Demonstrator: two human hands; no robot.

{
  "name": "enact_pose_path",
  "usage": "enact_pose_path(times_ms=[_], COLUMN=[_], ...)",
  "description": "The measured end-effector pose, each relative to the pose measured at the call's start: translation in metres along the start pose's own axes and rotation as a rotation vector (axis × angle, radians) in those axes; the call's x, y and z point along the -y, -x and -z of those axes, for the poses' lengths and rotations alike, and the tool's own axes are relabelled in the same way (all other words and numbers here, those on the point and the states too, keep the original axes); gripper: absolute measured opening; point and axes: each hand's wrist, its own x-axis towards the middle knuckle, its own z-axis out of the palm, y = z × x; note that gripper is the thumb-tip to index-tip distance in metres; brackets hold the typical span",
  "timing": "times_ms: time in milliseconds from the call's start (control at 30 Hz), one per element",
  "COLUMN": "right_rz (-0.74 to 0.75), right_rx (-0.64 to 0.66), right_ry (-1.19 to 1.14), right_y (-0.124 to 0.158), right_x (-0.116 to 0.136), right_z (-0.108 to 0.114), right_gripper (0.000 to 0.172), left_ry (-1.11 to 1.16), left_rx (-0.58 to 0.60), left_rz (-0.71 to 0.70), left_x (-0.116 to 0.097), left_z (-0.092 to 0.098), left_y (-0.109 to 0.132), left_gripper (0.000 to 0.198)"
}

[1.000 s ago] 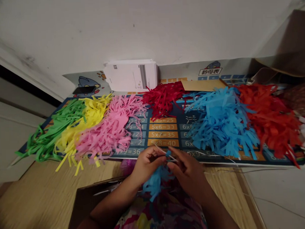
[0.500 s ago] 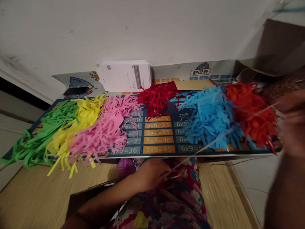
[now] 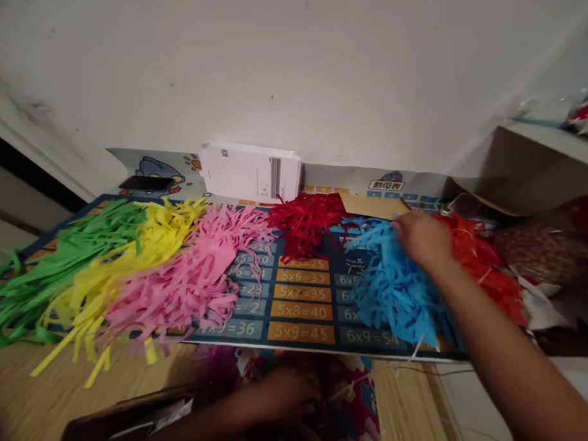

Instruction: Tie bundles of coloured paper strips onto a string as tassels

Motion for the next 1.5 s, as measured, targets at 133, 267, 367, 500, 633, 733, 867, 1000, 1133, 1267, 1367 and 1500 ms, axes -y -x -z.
enact_pose_path(times_ms=[133, 267, 367, 500, 633, 733, 867, 1000, 1133, 1267, 1367, 1500], right_rz=[0.23, 0.158, 0.089, 0.168, 0.28, 0.304, 0.352, 0.396, 0.32, 0.282, 0.299, 0.338], right_rx=[0.21, 0.227, 0.269, 0.322, 0.319, 0.261, 0.213, 0.231, 0.198, 0.306, 0.382, 0.325], right_ry=[-0.075, -0.039, 0.028, 0.083, 0.13, 0.181, 0.216, 0.212, 0.202, 0.167, 0.108, 0.026], right_y=[-0.044, -0.076, -0.076, -0.071, -0.081, -0.092, -0.105, -0.118, -0.122, -0.121, -0.124, -0.124], right_x=[0.095, 0.118, 0.101, 0.085, 0.085, 0.087, 0.086, 0.077, 0.06, 0.045, 0.04, 0.056], right_z=[-0.07, -0.096, -0.1, -0.106, -0.108, -0.106, -0.107, -0.107, -0.108, -0.106, -0.09, -0.067], right_gripper=[0.029, 0.033, 0.028, 0.036, 0.05, 0.042, 0.037, 0.034, 0.039, 0.027, 0.038, 0.037], left_ry=[0.075, 0.053, 0.01, -0.387, -0.596, -0.627, -0.648, -0.682, -0.713, -0.719, -0.701, -0.677], left_rx=[-0.003, -0.026, -0.071, -0.18, -0.406, -0.477, -0.49, -0.462, -0.434, -0.437, -0.441, -0.444], left_rz=[0.007, -0.026, -0.03, 0.0, 0.312, 0.468, 0.588, 0.624, 0.601, 0.574, 0.566, 0.557], left_x=[-0.009, -0.015, -0.016, -0.01, 0.025, 0.062, 0.095, 0.105, 0.108, 0.11, 0.111, 0.112], left_z=[0.026, 0.063, 0.111, 0.197, 0.256, 0.267, 0.267, 0.272, 0.274, 0.272, 0.272, 0.273], left_y=[0.011, 0.04, 0.052, -0.002, -0.095, -0.13, -0.128, -0.12, -0.124, -0.128, -0.127, -0.125], left_gripper=[0.015, 0.018, 0.022, 0.026, 0.029, 0.035, 0.029, 0.028, 0.03, 0.033, 0.031, 0.031])
